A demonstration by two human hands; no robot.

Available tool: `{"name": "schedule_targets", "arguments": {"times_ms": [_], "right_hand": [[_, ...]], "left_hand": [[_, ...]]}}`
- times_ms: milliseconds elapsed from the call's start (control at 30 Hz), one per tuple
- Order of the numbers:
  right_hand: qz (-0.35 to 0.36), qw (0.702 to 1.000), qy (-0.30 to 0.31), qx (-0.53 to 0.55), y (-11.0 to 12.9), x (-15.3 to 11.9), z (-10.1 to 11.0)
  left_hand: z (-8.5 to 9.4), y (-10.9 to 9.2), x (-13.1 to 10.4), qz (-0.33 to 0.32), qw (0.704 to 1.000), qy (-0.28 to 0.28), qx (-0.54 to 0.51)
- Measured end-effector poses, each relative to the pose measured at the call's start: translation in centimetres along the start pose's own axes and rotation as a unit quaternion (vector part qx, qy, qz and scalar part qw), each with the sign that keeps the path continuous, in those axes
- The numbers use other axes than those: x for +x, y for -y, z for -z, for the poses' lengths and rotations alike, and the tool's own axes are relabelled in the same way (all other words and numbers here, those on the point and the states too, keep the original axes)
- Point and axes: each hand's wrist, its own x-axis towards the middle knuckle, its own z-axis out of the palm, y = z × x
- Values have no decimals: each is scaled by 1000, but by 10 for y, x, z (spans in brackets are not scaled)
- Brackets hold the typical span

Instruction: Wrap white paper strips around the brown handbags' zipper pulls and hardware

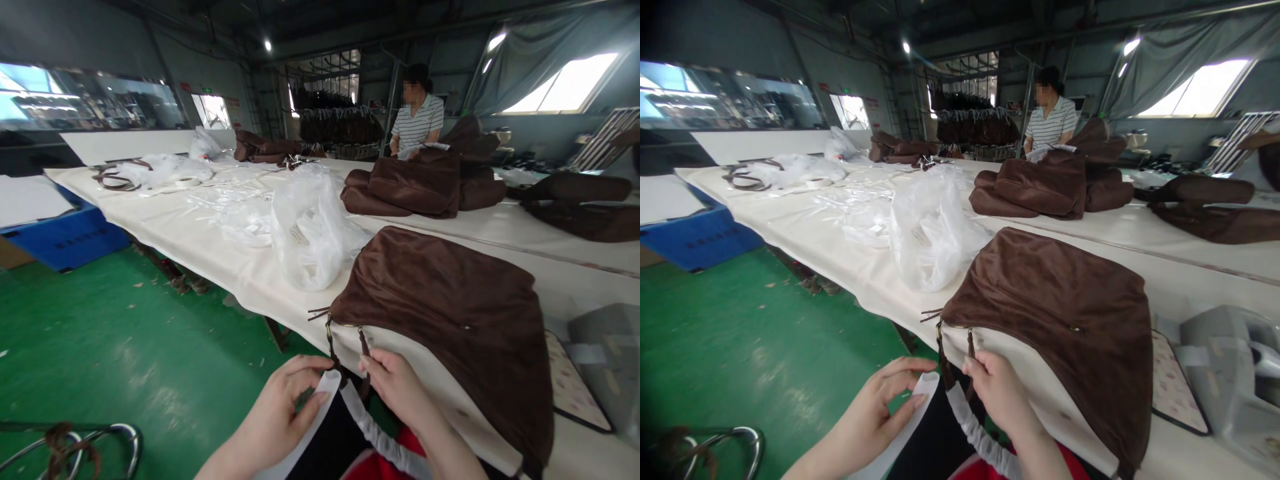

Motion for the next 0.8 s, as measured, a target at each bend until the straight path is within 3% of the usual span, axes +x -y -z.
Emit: {"name": "schedule_targets", "arguments": {"times_ms": [100, 200, 300, 400, 533, 667, 800], "right_hand": [[4, 996, -7, -92, -2, -20, 22], [19, 967, -41, -251, 1, -35, 32], [35, 920, -54, -387, 4, -45, 22], [68, 888, -52, -451, 8, -49, 0], [100, 871, -31, -480, 12, -42, -26], [115, 880, -7, -461, 16, -24, -46], [149, 891, 20, -428, 16, -15, -48]], "left_hand": [[3, -6, 23, -57, 998, 6, 2], [3, -10, 66, -109, 989, 96, -41], [-7, -6, 110, -79, 967, 231, -78], [-18, 4, 136, -30, 948, 293, -124], [-22, 12, 140, -9, 938, 310, -156], [-23, 11, 136, -3, 936, 315, -158], [-22, 9, 134, -11, 942, 307, -134]]}}
